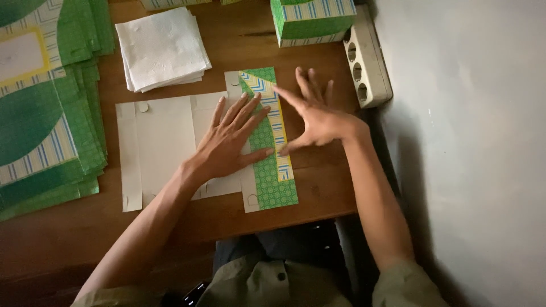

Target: The person assembles a small cardboard box by folding the pre-cut flaps and tucking them into slots to form the sides and base. The person repeats this process with multiple identical boxes on a wooden table.

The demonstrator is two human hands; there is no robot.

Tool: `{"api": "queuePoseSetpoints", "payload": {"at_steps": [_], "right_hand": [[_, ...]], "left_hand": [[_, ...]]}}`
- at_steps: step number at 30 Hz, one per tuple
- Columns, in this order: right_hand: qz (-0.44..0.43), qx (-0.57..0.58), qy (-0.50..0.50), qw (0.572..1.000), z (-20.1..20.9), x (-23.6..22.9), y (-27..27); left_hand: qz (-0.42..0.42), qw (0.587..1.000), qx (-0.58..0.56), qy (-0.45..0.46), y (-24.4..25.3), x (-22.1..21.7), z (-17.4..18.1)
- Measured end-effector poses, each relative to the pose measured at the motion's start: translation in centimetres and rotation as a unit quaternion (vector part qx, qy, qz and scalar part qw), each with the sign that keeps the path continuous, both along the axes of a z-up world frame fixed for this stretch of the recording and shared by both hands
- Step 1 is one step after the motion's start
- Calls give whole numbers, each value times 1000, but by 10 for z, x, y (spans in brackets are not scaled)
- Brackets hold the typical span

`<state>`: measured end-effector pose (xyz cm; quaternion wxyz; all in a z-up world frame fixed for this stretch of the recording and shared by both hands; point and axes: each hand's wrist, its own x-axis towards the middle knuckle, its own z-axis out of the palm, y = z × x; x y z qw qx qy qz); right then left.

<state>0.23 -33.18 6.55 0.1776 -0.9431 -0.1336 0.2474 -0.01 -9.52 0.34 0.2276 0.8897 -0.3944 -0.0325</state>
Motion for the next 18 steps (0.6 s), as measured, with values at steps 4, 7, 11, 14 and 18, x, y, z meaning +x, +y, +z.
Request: {"api": "queuePoseSetpoints", "payload": {"at_steps": [4,7,11,14,18], "right_hand": [[-50,19,-55,997,-26,13,-13],[-77,55,-111,989,-45,18,-18],[-99,31,-157,982,-52,22,-10],[-126,14,-186,974,-55,24,-2],[-136,15,-200,970,-61,27,-1]], "left_hand": [[1,1000,4,0,0,-1,3],[1,1000,-14,-13,1,-1,-1],[15,1000,-16,-15,1,-1,-1],[10,1000,-20,-18,2,-1,0],[11,1000,-21,-10,1,0,-1]]}}
